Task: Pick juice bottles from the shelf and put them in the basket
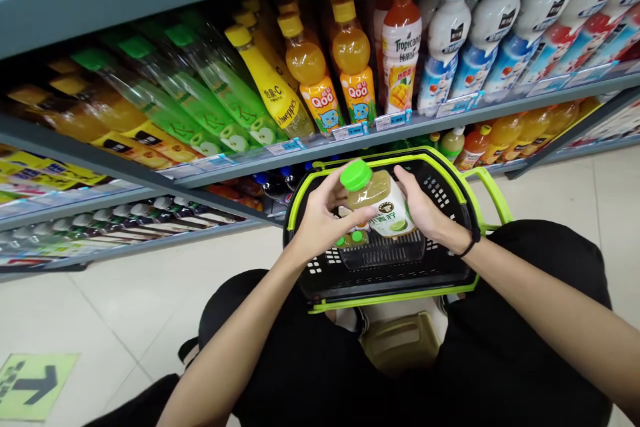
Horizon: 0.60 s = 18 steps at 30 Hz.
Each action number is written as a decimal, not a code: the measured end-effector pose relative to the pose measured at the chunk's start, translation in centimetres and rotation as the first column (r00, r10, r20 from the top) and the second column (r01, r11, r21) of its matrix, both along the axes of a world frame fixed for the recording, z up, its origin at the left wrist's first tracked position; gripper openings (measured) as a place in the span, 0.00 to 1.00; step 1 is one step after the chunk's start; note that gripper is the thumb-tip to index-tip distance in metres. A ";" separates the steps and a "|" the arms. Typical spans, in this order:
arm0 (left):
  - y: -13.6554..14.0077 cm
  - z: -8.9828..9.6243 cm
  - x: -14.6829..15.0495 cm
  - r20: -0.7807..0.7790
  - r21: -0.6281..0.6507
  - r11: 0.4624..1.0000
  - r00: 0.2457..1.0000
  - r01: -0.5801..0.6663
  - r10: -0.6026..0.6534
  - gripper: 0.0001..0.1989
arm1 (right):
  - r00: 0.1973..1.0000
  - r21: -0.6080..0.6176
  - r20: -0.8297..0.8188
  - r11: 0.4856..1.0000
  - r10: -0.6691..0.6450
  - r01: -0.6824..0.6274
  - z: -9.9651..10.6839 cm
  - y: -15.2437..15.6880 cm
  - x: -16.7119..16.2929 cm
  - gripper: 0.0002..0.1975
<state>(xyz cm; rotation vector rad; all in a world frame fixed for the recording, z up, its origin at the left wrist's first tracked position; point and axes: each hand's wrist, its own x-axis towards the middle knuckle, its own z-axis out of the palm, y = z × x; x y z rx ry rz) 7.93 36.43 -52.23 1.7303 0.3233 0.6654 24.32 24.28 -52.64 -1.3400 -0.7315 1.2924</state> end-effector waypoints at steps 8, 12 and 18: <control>0.6 -1.7 1.0 -0.320 0.298 0.948 0.947 0.111 -0.010 0.27 | 0.403 -0.265 0.871 0.960 0.280 -0.094 1.4 -0.3 2.8 0.25; -0.6 -7.0 3.5 -0.673 0.463 0.807 0.738 0.365 0.052 0.27 | 0.115 -0.516 0.847 0.855 0.519 -0.061 1.9 0.0 3.3 0.24; -3.1 -18.4 6.7 -0.850 0.438 0.623 0.525 0.648 0.051 0.23 | 0.179 -0.722 0.646 0.671 0.742 -0.170 1.8 0.1 3.7 0.20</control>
